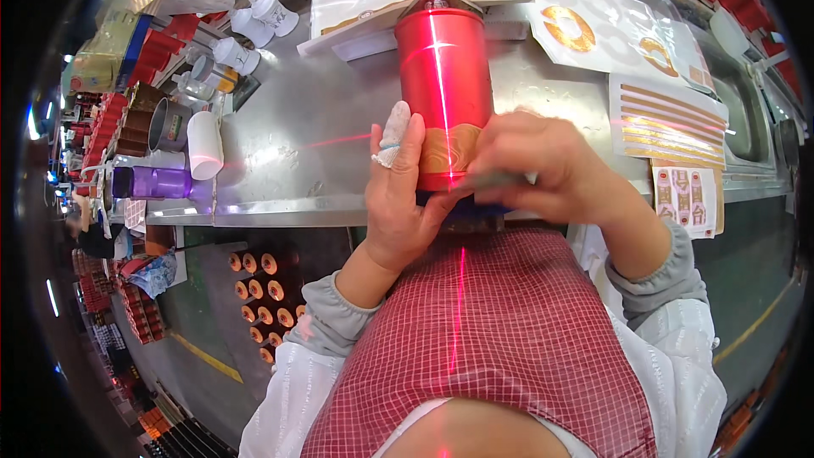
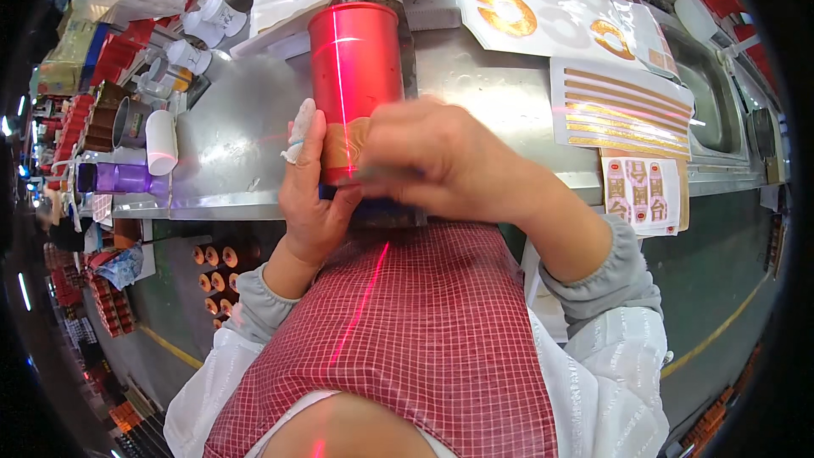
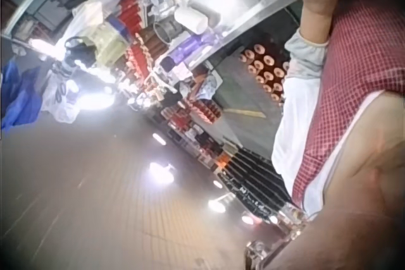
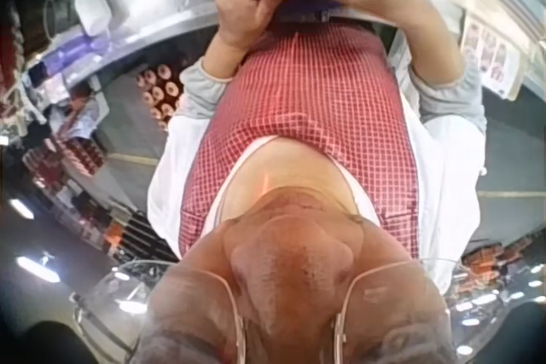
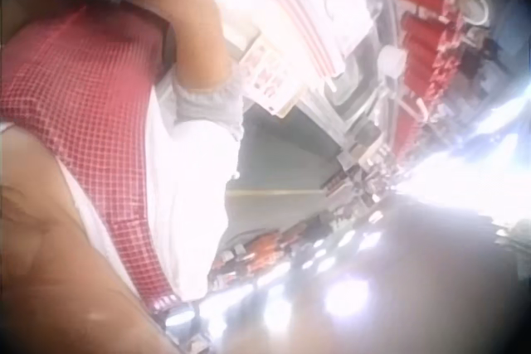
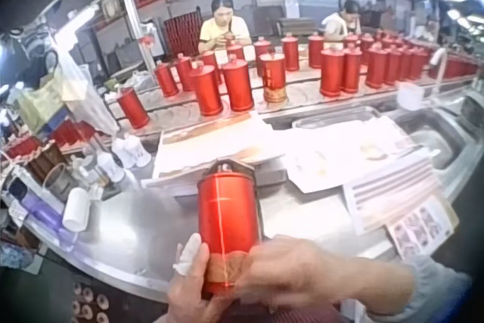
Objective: The person applies gold decorative stickers to a red cylindrical container. They use a green scraper tool to smooth the labels and a wooden stick to press the edges. The person handles the container one at a time, rotating it to apply labels to the sides and top.
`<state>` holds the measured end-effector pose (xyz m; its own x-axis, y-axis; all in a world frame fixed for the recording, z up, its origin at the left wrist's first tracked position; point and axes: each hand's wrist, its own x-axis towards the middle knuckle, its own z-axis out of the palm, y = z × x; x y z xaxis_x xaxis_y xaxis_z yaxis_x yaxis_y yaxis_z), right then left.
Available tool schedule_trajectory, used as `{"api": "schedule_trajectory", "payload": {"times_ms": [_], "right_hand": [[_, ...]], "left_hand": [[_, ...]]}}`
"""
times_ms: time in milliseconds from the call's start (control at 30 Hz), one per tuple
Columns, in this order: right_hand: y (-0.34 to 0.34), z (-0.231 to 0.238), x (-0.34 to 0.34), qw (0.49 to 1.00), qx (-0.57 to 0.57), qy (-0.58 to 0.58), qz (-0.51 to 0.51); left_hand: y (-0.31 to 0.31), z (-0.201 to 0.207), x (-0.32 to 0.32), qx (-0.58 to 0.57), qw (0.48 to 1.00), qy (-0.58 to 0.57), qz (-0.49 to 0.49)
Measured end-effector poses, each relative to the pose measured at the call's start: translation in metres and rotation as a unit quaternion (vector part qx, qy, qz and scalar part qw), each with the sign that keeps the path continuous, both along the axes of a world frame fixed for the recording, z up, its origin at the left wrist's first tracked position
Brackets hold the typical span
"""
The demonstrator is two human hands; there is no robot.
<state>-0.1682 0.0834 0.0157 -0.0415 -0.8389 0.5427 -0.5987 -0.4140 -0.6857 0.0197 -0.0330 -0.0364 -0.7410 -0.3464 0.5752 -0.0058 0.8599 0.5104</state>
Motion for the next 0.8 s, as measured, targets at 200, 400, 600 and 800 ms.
{"api": "schedule_trajectory", "payload": {"times_ms": [200, 400, 600, 800], "right_hand": [[0.003, -0.005, -0.004, 1.0, 0.007, -0.027, -0.01], [-0.005, -0.018, -0.017, 0.994, -0.044, 0.01, -0.101], [-0.009, -0.013, -0.02, 0.99, -0.006, -0.014, -0.14], [-0.004, -0.013, -0.021, 0.996, -0.012, 0.021, -0.085]], "left_hand": [[0.002, -0.003, 0.003, 0.011, 1.0, 0.009, 0.004], [0.001, -0.005, 0.003, 0.03, 0.999, 0.008, 0.011], [0.002, -0.009, 0.007, 0.068, 0.998, 0.006, 0.012], [0.004, -0.013, 0.007, 0.087, 0.996, 0.002, 0.02]]}}
